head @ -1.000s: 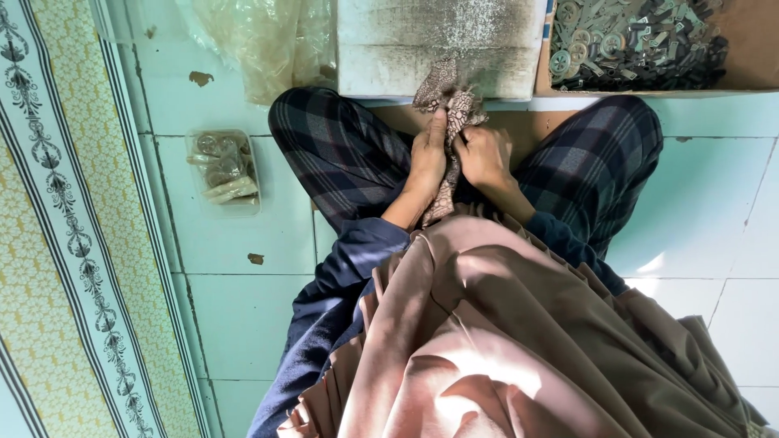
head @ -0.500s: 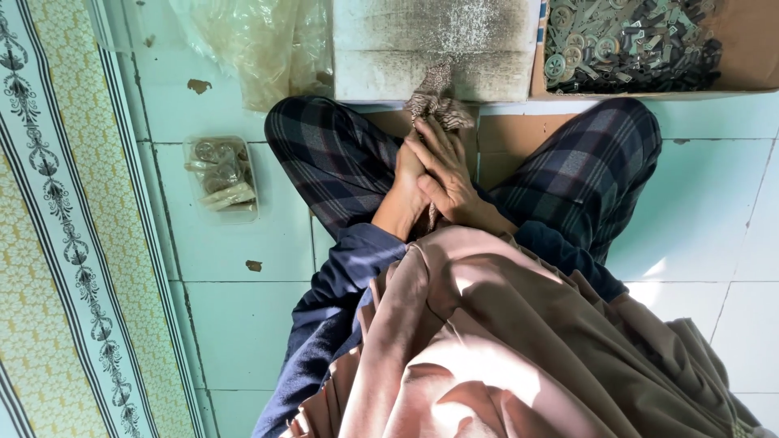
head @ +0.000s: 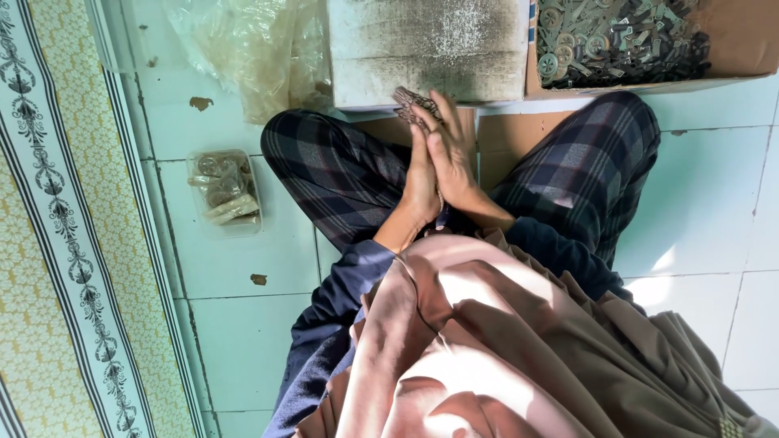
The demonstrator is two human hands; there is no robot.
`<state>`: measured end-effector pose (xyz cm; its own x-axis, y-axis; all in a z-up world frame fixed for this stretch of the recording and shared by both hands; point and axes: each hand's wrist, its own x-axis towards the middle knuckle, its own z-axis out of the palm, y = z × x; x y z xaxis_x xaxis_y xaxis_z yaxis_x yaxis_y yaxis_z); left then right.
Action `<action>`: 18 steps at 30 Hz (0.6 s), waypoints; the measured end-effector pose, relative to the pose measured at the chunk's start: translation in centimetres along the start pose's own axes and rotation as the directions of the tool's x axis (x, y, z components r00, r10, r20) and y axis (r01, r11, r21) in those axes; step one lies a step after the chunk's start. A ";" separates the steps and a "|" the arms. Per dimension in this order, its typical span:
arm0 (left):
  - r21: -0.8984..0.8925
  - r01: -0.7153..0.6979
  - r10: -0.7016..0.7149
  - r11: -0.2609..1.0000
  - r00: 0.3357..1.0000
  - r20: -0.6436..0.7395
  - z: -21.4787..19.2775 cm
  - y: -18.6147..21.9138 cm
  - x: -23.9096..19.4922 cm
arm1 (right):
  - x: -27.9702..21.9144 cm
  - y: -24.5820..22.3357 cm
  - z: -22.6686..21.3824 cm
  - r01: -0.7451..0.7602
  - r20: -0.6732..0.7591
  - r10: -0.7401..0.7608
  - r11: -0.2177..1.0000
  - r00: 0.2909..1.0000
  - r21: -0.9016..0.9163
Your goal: The person places circular metal items into small plastic bags while sitting on a tiled floor. The person uses their hands to select individual pieces from a large cardboard box and inserts them into separate clear plastic sleeves, occasionally grouping or arranging them.
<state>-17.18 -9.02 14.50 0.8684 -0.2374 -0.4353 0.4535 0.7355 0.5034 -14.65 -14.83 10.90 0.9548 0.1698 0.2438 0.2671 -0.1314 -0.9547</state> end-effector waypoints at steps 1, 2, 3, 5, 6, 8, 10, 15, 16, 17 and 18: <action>0.004 -0.005 0.005 1.000 1.000 0.007 0.9 0.5 -0.7 | 0.5 0.1 -1.0 0.009 -0.003 -0.009 1.000 1.000 -0.001; 0.071 -0.053 0.052 0.996 0.999 0.011 1.9 1.1 -1.3 | 1.0 0.3 -2.0 -0.013 -0.047 0.009 0.997 0.999 -0.080; 0.137 -0.094 0.093 0.986 0.996 0.011 2.7 1.5 -2.3 | 1.0 0.3 -2.9 -0.046 -0.094 0.031 0.987 0.995 -0.155; 0.095 0.000 0.000 0.995 1.000 -0.001 -2.9 -2.6 -0.5 | 1.1 0.4 -3.3 -0.118 -0.145 0.088 0.969 0.986 -0.215; 0.049 0.093 -0.093 0.994 0.996 -0.011 -5.6 -4.6 0.7 | 1.2 0.4 -3.6 -0.193 -0.198 0.141 0.943 0.970 -0.271; 0.170 -0.014 0.001 0.985 0.997 0.078 -6.7 -3.9 1.6 | 1.6 1.0 -3.9 -0.217 -0.237 0.152 0.937 0.960 -0.274; 0.271 -0.117 0.070 0.955 0.982 0.176 -6.8 -3.4 1.6 | 1.7 1.2 -4.1 -0.254 -0.280 0.174 0.925 0.944 -0.281; 0.714 -0.349 0.444 0.607 0.894 0.059 -4.3 0.8 1.6 | 3.0 -2.1 -2.8 -0.371 -0.189 0.357 0.928 0.915 -0.043; 0.713 -0.354 0.445 0.605 0.893 0.066 -7.1 0.0 3.5 | 2.4 -2.1 -2.4 -0.366 -0.193 0.352 0.929 0.916 -0.044; 0.593 -0.376 0.467 0.712 0.884 0.000 -9.9 -0.7 5.4 | 1.8 -2.0 -2.0 -0.302 -0.018 0.302 0.949 0.953 -0.091; 0.456 -0.396 0.476 0.797 0.877 -0.069 -12.6 -1.5 7.4 | 1.2 -1.9 -1.5 -0.229 0.160 0.248 0.965 0.955 -0.127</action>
<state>-14.00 -3.87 1.08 0.9634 0.1852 -0.1937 0.1088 0.3905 0.9142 -13.78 -15.86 13.29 0.9576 0.2863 -0.0314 0.0553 -0.2897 -0.9555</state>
